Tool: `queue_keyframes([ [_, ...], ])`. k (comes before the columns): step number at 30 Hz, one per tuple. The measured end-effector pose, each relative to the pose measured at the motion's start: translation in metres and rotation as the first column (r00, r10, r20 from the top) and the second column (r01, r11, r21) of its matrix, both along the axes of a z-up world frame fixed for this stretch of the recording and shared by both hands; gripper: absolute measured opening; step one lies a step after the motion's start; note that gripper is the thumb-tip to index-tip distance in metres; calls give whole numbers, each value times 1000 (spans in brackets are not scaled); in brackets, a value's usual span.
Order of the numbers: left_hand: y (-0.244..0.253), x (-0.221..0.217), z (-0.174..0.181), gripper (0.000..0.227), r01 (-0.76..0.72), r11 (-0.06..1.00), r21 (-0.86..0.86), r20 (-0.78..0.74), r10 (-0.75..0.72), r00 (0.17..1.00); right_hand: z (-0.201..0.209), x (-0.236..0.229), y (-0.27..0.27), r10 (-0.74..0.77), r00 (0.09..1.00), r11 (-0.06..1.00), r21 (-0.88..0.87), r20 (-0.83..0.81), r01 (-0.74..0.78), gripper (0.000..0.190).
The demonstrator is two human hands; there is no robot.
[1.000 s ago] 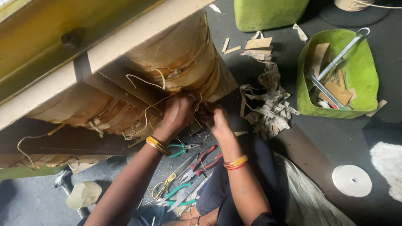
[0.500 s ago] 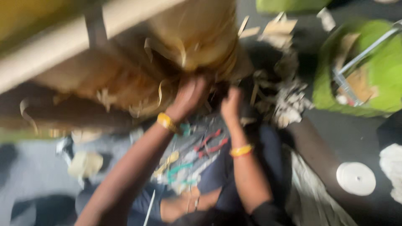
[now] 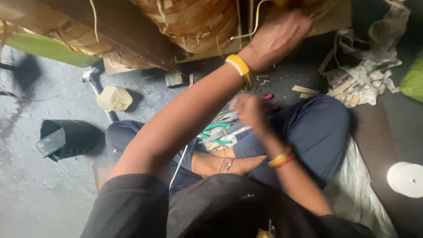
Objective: The person sits on the floor and uses pliers and a metal rod to manipulate and secure wires on large cylindrical electrical coils. They repeatedly pull, twist, and insert wires into the coil structure.
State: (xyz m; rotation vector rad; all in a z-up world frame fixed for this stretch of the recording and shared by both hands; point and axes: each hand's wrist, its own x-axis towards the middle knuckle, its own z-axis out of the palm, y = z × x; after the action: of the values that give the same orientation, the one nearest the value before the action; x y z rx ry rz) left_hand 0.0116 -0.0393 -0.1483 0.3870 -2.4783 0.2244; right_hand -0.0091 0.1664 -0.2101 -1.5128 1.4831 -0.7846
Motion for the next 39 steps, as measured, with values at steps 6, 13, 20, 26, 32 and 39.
queue_keyframes([
  [6,-16,-21,-24,42,-29,1000,-4,125,29,992,-52,132,46,175,859,861,-348,-481,-370,37],
  [13,0,4,23,46,-42,994,104,151,26,988,-77,186,61,346,575,882,47,-741,-469,47],
  [20,9,23,86,32,86,968,236,67,-105,992,-75,153,69,265,775,931,-56,-574,-360,49],
  [26,15,10,87,20,2,975,224,120,-29,992,19,64,13,-518,818,851,62,250,521,68],
  [32,9,14,75,17,3,966,259,79,-24,997,57,-10,-21,-410,171,777,245,896,580,24],
  [39,16,6,55,16,-116,985,124,103,104,989,29,14,-40,-626,287,750,460,725,475,14],
])
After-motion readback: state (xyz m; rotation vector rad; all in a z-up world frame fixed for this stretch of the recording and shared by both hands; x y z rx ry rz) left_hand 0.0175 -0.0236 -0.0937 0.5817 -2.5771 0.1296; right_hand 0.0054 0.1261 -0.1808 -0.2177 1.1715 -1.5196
